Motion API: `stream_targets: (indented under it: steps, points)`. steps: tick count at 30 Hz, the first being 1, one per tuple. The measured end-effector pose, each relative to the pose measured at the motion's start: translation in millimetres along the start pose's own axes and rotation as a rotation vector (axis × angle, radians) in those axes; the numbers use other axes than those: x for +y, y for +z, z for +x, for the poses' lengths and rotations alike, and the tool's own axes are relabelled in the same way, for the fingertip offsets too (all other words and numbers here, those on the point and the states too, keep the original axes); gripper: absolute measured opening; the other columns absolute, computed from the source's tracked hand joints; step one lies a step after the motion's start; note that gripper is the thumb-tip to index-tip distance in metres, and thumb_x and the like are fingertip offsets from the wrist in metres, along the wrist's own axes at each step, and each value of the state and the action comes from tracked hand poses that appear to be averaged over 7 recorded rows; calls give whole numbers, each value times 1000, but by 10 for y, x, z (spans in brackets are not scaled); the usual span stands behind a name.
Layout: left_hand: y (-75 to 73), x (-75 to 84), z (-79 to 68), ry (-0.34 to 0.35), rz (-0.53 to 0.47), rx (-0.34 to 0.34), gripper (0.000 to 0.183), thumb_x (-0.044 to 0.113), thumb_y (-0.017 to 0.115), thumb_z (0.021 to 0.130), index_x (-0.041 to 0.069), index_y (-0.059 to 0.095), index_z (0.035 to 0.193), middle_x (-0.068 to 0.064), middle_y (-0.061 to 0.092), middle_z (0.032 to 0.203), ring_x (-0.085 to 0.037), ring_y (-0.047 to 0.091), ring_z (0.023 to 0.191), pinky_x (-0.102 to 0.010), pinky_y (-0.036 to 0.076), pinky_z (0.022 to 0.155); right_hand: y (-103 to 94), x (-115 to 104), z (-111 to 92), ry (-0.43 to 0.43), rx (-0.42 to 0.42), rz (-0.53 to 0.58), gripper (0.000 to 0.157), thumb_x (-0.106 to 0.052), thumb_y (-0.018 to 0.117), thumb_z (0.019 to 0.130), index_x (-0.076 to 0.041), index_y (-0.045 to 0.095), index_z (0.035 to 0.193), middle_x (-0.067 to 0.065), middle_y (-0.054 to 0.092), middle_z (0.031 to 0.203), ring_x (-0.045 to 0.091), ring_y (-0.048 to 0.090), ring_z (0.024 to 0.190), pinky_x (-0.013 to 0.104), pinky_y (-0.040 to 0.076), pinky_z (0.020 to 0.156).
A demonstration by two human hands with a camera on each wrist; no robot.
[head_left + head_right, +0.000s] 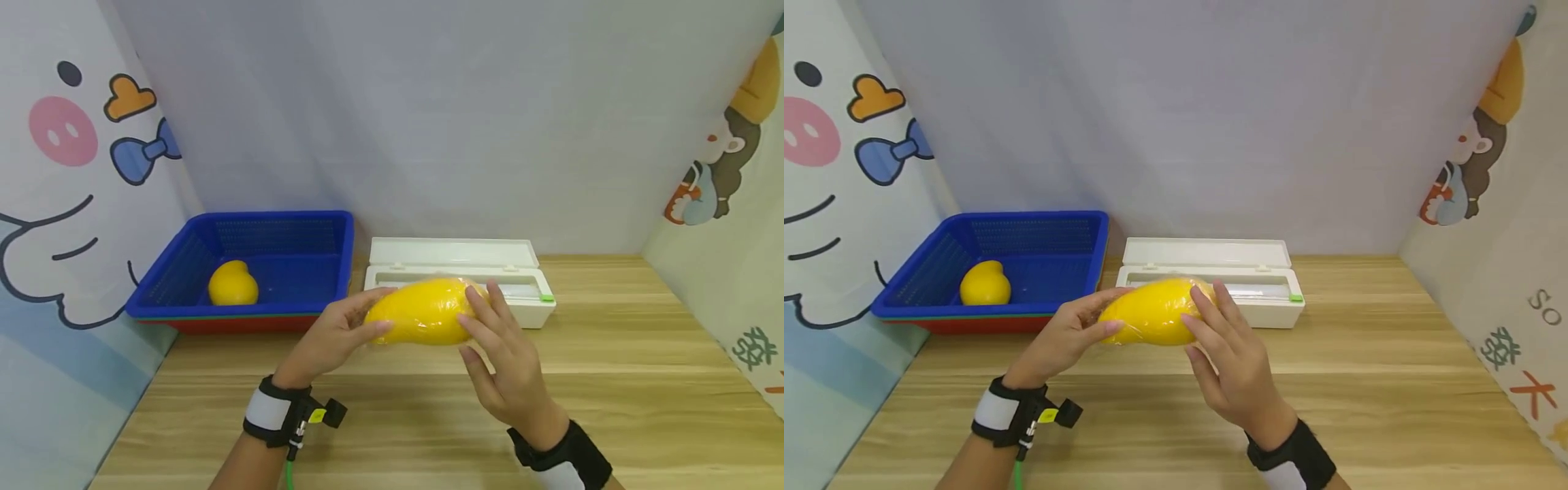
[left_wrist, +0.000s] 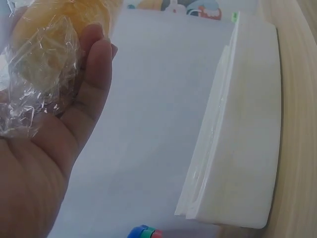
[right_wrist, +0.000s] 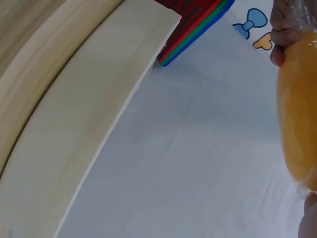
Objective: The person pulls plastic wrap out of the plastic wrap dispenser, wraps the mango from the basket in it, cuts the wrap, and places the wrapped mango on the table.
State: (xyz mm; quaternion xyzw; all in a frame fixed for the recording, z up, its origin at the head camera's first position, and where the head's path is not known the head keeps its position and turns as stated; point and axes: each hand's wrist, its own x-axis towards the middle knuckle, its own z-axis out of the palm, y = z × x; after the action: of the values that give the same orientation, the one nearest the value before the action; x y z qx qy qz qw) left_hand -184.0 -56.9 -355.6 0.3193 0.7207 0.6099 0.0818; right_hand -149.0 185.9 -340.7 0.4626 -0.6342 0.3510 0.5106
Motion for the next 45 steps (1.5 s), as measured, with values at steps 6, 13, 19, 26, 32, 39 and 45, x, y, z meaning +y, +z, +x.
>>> stream_targets:
  steps: [6,13,19,26,32,39,45]
  points:
    - [51,143,-15,-31,14,28,43,11,56,96,7,47,138,-12,60,109,-22,55,79,-20,50,64,27,32,-97,8,-50,8,39,-17,47,99,16,57,118,31,43,137,49,28,126,44,23,113]
    - [71,172,18,-87,53,79,45,14,57,96,4,46,138,-10,60,120,-15,56,96,-23,54,81,80,92,-221,14,-185,-26,49,-27,49,98,6,49,133,29,26,148,48,10,133,50,5,116]
    - [89,144,60,-83,6,127,47,11,60,94,7,47,138,-12,61,117,-17,57,87,-22,53,70,81,91,-143,18,-52,124,41,-25,52,96,0,58,127,27,32,147,46,15,133,52,6,116]
    - [99,2,87,-45,-124,63,58,3,66,87,11,45,141,-9,54,130,-23,58,95,-20,55,79,-95,136,-171,575,258,556,44,-8,46,99,6,37,140,18,26,152,39,15,135,36,25,113]
    - [166,-73,107,-6,-110,57,61,2,70,84,10,47,139,-6,55,131,-22,56,99,-19,52,80,-121,130,-248,859,128,749,54,-12,39,102,-3,15,150,14,8,157,39,14,135,23,43,99]
    - [273,-96,126,36,-50,152,65,-2,73,78,7,48,138,-10,57,131,-18,54,90,-14,48,66,-38,85,-283,812,119,689,63,-15,49,99,-6,11,149,19,14,153,36,31,128,23,46,96]
    - [262,-129,129,42,-96,115,65,8,71,84,4,41,141,-17,55,130,-21,57,98,-15,53,71,-71,118,-306,796,211,784,55,-6,58,93,8,29,138,27,37,136,33,45,112,25,52,90]
